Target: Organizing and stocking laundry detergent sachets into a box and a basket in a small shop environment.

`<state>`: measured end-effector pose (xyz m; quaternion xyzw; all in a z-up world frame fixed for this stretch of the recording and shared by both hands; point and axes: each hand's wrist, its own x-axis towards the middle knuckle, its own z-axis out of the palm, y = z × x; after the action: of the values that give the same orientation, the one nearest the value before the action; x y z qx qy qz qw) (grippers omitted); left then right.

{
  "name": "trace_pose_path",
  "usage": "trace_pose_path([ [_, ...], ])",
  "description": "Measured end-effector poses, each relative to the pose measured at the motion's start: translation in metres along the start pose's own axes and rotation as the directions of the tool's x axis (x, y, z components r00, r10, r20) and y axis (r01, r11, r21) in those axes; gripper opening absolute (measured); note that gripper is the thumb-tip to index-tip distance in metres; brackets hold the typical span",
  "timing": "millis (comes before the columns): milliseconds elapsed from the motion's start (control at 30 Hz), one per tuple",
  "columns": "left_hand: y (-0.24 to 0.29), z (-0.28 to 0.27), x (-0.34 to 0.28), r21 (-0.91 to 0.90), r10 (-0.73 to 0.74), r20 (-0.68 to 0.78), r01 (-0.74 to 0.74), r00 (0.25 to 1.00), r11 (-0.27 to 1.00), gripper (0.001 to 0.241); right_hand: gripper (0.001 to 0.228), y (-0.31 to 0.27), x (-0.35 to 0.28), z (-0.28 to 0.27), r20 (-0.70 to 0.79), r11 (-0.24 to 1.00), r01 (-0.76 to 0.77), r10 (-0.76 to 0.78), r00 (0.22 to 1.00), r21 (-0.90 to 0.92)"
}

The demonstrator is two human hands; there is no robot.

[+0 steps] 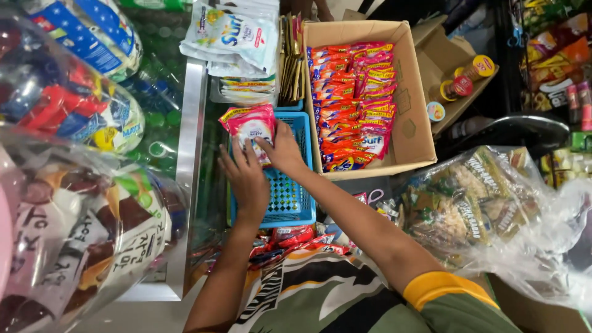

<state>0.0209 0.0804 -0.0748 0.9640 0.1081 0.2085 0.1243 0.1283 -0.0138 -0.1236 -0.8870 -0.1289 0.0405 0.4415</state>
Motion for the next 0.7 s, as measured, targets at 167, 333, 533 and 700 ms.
trace_pose_path([
  [167,0.005,-0.03,0.001,-0.098,-0.075,0.02,0.076,0.997,0.992,0.072,0.057,-0.014,-0.023,-0.064,-0.155,0.956,0.281,-0.29,0.944,-0.079],
  [333,-0.022,-0.03,-0.008,-0.352,-0.228,0.213,0.293,0.95,0.889,0.079,0.037,-0.038,-0.034,-0.157,-0.123,0.995,0.097,-0.095,0.988,0.013],
  [533,-0.064,0.008,-0.032,-0.233,-0.264,0.316,0.345,0.911,0.909,0.043,0.053,-0.012,-0.103,-0.171,0.222,0.908,-0.212,0.305,0.926,-0.361],
  [700,-0.065,0.03,-0.045,-0.365,-0.245,0.207,0.307,0.947,0.879,0.046,0.064,0.031,-0.169,-0.098,0.457,0.93,-0.168,0.311,0.833,-0.328],
])
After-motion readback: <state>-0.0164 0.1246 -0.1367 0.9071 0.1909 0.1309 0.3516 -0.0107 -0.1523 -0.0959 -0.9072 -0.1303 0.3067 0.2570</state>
